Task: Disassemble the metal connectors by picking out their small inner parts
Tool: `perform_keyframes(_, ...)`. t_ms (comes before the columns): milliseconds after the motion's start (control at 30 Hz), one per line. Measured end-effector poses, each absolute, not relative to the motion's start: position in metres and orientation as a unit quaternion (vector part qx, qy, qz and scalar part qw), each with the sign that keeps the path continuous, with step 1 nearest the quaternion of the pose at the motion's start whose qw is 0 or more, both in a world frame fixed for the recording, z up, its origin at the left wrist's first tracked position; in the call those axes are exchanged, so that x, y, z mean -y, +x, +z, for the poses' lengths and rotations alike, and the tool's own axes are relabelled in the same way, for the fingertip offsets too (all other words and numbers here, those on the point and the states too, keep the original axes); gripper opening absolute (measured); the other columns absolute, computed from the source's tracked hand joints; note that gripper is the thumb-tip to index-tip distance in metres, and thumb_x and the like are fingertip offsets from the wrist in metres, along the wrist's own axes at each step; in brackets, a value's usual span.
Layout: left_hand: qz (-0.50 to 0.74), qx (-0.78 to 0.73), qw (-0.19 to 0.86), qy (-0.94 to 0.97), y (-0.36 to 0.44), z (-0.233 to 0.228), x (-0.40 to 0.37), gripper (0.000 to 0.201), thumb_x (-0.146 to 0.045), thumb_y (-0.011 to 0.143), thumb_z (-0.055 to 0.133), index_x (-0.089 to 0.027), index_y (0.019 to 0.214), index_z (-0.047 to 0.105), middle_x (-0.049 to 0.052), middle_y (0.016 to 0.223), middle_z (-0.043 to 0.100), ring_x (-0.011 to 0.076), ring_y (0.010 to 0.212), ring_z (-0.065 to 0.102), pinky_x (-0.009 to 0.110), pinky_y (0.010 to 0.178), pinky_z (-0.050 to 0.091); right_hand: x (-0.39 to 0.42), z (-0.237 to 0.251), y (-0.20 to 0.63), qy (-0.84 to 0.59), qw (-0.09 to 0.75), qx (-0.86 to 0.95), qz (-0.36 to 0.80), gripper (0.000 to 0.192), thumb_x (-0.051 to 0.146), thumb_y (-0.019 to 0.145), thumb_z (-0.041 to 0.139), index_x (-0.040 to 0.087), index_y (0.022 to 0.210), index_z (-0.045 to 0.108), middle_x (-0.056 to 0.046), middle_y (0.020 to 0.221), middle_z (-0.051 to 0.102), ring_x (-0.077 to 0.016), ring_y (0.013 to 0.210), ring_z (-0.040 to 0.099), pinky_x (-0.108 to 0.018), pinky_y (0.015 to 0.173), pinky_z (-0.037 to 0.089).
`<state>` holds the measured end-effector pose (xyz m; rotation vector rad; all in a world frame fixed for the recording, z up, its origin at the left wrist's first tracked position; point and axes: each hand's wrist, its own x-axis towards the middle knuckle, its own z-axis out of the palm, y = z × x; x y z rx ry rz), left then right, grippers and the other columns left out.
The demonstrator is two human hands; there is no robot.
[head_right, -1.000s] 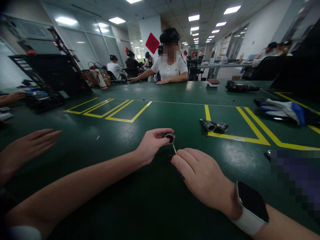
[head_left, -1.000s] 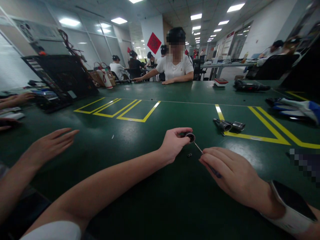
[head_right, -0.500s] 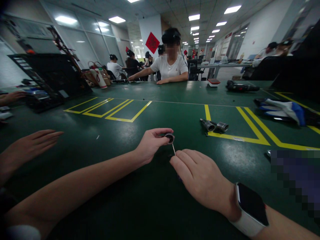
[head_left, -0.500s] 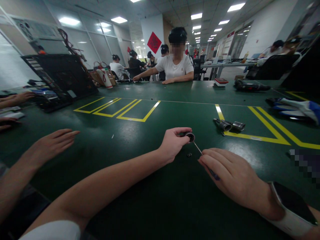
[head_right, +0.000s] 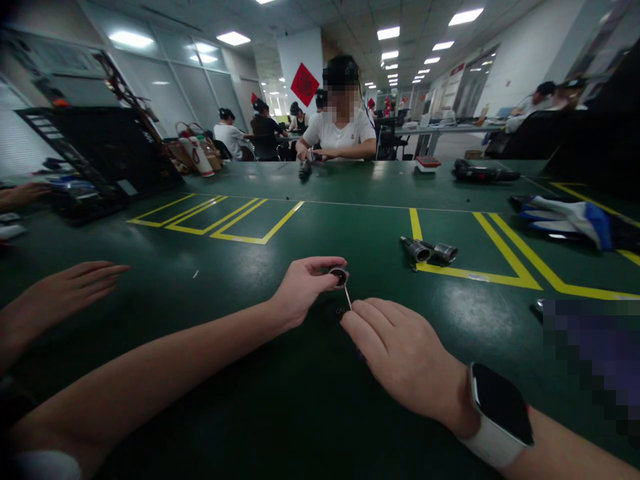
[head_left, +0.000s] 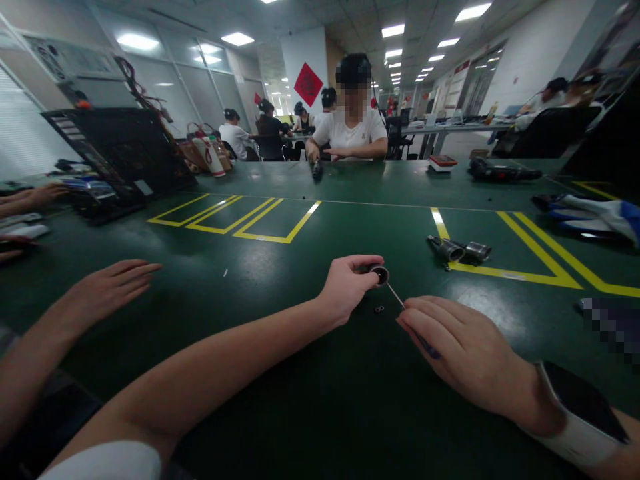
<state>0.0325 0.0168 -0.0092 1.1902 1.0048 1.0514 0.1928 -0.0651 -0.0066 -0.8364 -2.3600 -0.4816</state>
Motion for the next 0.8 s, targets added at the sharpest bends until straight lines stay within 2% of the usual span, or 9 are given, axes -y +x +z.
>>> perform_keyframes(167, 0.447, -0.428, 0.595, 0.513, 0.0323, -0.0114, -0.0179, 0.027, -0.001, 0.064, 0.064, -0.012, 0.088, 0.069, 0.007, 0.084, 0.069, 0.0151, 0.076, 0.065, 0.036, 0.082, 0.052, 0.064, -0.0063, 0.1925, -0.316, 0.296, 0.886, -0.165, 0.02, 0.01, 0.086, 0.041, 0.012, 0.098, 0.058, -0.013, 0.09, 0.069, -0.0219, 0.08, 0.065, -0.035, 0.065, 0.055)
perform_keyframes(300, 0.454, -0.426, 0.594, 0.509, 0.0304, -0.015, -0.0223, 0.027, 0.0, 0.066, 0.063, -0.012, 0.09, 0.068, 0.008, 0.087, 0.069, 0.0147, 0.076, 0.065, 0.035, 0.079, 0.054, 0.0681, -0.0022, 0.1941, -0.351, 0.364, 0.856, -0.107, 0.014, 0.015, 0.086, 0.047, 0.017, 0.098, 0.054, -0.009, 0.087, 0.068, -0.0198, 0.078, 0.064, -0.034, 0.067, 0.055)
perform_keyframes(400, 0.459, -0.421, 0.599, 0.503, 0.0294, -0.0165, -0.0248, 0.028, 0.001, 0.067, 0.061, -0.012, 0.092, 0.068, 0.008, 0.09, 0.068, 0.0143, 0.078, 0.065, 0.033, 0.079, 0.054, 0.0693, 0.0007, 0.1953, -0.399, 0.4, 0.823, -0.053, 0.008, 0.019, 0.087, 0.048, 0.021, 0.093, 0.053, -0.006, 0.085, 0.066, -0.021, 0.081, 0.064, -0.038, 0.075, 0.053)
perform_keyframes(633, 0.452, -0.412, 0.608, 0.506, 0.0294, -0.0157, -0.024, 0.03, 0.0, 0.066, 0.062, -0.012, 0.093, 0.067, 0.007, 0.089, 0.069, 0.0138, 0.077, 0.065, 0.032, 0.079, 0.054, 0.0652, -0.002, 0.1928, -0.376, 0.365, 0.849, -0.062, 0.011, 0.016, 0.088, 0.046, 0.02, 0.096, 0.051, -0.005, 0.087, 0.067, -0.0186, 0.079, 0.064, -0.047, 0.09, 0.046)
perform_keyframes(800, 0.455, -0.407, 0.608, 0.509, 0.03, -0.0152, -0.0231, 0.031, 0.0, 0.065, 0.061, -0.012, 0.093, 0.067, 0.008, 0.089, 0.069, 0.0142, 0.078, 0.065, 0.033, 0.08, 0.053, 0.0659, -0.0004, 0.191, -0.362, 0.365, 0.853, -0.084, 0.011, 0.014, 0.088, 0.044, 0.018, 0.095, 0.051, -0.005, 0.085, 0.068, -0.0168, 0.076, 0.064, -0.046, 0.089, 0.046)
